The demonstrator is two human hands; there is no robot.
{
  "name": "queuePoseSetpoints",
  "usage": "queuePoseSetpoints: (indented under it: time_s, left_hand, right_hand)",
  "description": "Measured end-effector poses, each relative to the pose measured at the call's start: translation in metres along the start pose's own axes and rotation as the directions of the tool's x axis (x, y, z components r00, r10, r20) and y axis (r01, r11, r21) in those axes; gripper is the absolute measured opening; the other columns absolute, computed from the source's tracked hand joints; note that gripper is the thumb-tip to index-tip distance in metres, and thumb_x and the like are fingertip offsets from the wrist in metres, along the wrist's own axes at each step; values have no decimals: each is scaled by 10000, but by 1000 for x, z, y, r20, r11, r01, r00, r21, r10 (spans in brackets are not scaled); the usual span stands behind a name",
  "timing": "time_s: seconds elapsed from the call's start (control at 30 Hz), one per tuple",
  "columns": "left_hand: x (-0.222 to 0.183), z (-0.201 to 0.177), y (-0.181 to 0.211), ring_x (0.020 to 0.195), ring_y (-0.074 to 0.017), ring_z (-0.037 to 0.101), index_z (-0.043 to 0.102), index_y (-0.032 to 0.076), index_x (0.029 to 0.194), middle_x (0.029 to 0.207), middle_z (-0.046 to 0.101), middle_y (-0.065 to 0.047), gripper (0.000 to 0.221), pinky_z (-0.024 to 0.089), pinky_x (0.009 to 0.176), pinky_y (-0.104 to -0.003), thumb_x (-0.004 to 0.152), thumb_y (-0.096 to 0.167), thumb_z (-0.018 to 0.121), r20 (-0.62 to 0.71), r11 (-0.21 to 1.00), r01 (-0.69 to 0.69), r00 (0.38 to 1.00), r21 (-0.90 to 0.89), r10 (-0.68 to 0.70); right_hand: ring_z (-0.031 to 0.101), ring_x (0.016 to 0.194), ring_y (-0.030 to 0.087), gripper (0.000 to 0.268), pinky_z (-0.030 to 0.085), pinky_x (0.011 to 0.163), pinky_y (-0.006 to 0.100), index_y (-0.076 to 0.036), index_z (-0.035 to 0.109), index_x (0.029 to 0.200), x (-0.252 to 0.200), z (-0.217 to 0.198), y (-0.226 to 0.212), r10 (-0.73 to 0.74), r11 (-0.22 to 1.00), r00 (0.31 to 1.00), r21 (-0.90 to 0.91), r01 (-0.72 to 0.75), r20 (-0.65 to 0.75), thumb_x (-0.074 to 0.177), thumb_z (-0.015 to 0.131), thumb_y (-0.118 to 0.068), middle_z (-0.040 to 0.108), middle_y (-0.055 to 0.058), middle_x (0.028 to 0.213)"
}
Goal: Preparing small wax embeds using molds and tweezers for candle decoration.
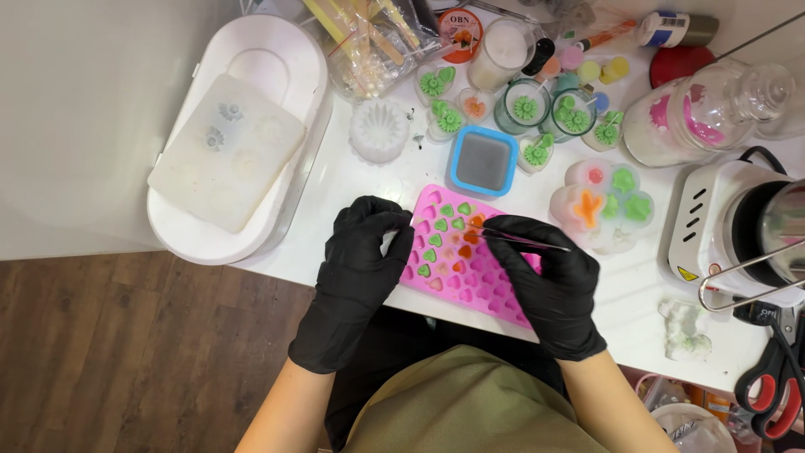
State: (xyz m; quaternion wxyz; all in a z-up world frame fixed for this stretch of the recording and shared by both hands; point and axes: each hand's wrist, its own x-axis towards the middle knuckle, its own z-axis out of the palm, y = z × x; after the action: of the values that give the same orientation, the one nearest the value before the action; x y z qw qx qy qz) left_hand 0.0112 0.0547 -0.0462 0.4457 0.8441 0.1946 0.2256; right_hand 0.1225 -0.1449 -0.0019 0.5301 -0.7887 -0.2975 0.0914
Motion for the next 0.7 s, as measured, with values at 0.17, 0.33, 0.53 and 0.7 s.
queuePoseSetpoints:
  time_s: [0.17,0.33,0.53,0.7]
  left_hand:
    - [2,1,-4,982,-258,663,746,104,945,1009,701,-60,112,542,835,-381,842,118,787,36,996,87,996,-32,-86]
    - [1,4,-3,993,-265,646,742,103,952,1023,700,-56,126,531,844,-385,839,126,794,-25,999,46,999,-12,-46]
    - [2,5,2,992,-291,628,727,86,942,1014,686,-68,120,503,865,-412,848,125,790,-44,1000,1,999,22,0]
    - [0,5,4,1006,-294,628,721,78,939,1019,685,-74,112,502,872,-411,853,117,782,-62,1000,-5,998,28,7]
  right_hand:
    - [752,1023,158,298,588,942,287,-6,699,1148,11,23,-4,-173,970,984,-166,179,46,874,813,15,768,97,1128]
    - [762,983,175,268,591,883,279,-44,736,1105,12,32,-2,-215,930,975,-295,219,47,857,833,-9,775,87,1083]
    - [767,964,182,216,594,860,285,-36,736,1082,11,34,4,-217,916,976,-339,216,37,885,823,-18,773,89,1066]
    - [765,936,194,217,594,820,289,-34,733,1076,10,34,10,-259,893,965,-368,260,52,881,827,-29,770,94,1043]
